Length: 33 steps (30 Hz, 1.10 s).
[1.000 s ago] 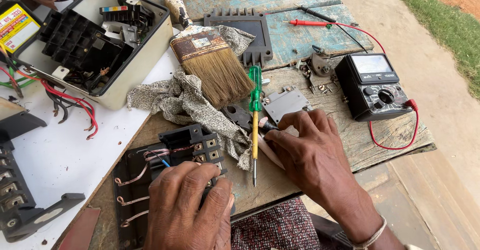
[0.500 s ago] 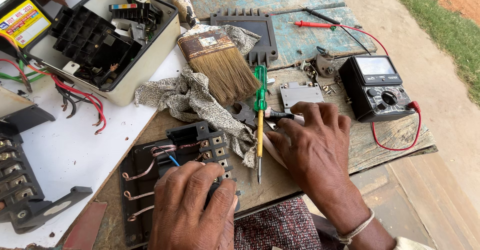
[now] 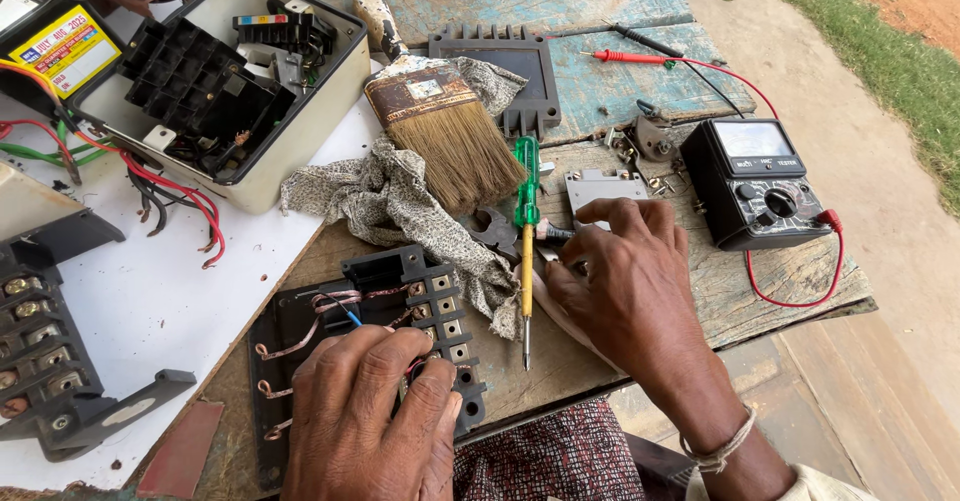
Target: The person connects wires to electrical terminals and secures them with a screwdriver.
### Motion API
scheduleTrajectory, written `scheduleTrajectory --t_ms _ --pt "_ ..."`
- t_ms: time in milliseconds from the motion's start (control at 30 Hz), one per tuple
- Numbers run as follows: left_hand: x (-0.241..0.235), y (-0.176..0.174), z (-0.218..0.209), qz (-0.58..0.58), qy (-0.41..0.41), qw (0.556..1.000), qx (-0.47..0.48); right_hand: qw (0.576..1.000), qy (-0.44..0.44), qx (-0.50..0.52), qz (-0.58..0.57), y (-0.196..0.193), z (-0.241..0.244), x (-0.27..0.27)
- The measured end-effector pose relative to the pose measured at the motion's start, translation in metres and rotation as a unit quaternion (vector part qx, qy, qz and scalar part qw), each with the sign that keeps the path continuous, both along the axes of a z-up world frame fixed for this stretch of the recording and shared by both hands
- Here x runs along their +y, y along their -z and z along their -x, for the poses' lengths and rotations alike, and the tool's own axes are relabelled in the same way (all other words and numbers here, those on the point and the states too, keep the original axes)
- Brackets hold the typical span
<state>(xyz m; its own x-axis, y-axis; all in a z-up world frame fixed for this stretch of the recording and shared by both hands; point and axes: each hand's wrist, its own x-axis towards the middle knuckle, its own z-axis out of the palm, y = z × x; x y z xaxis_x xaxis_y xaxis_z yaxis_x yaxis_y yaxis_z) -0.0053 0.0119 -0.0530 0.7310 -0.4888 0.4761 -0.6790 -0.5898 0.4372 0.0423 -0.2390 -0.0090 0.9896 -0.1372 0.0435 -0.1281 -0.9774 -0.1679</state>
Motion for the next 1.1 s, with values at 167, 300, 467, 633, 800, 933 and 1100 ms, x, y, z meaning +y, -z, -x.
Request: scheduleTrajectory --t_ms 167,300,467,633,800,933,1100 --pt "0.001 -0.004 -0.002 0.01 0.003 1.0 0.004 0.997 0.045 0.048 -0.039 -0.002 -0.002 -0.014" --pt "-0.004 -0.02 -0.007 0.026 -0.009 1.0 -0.004 0.99 0.051 0.03 -0.128 -0.014 0.011 -0.025" --pt "-0.02 -0.042 -0.005 0.114 -0.04 0.992 0.045 0.891 -0.079 0.021 -0.446 -0.031 0.048 -0.011" --pt "-0.025 -0.048 -0.007 0.183 0.003 0.976 0.121 0.924 -0.217 -0.154 -0.275 -0.03 0.064 0.016" --pt "-0.021 -0.049 -0.005 0.246 0.006 0.932 0.266 0.905 -0.28 -0.275 -0.163 -0.028 0.061 0.029" --pt "-0.018 -0.048 -0.001 0.265 -0.002 0.933 0.242 0.9 -0.266 -0.3 -0.173 -0.019 0.065 0.034" --pt "-0.018 -0.046 -0.004 0.262 -0.023 0.926 0.27 0.839 -0.104 -0.149 -0.514 0.002 0.08 0.033"
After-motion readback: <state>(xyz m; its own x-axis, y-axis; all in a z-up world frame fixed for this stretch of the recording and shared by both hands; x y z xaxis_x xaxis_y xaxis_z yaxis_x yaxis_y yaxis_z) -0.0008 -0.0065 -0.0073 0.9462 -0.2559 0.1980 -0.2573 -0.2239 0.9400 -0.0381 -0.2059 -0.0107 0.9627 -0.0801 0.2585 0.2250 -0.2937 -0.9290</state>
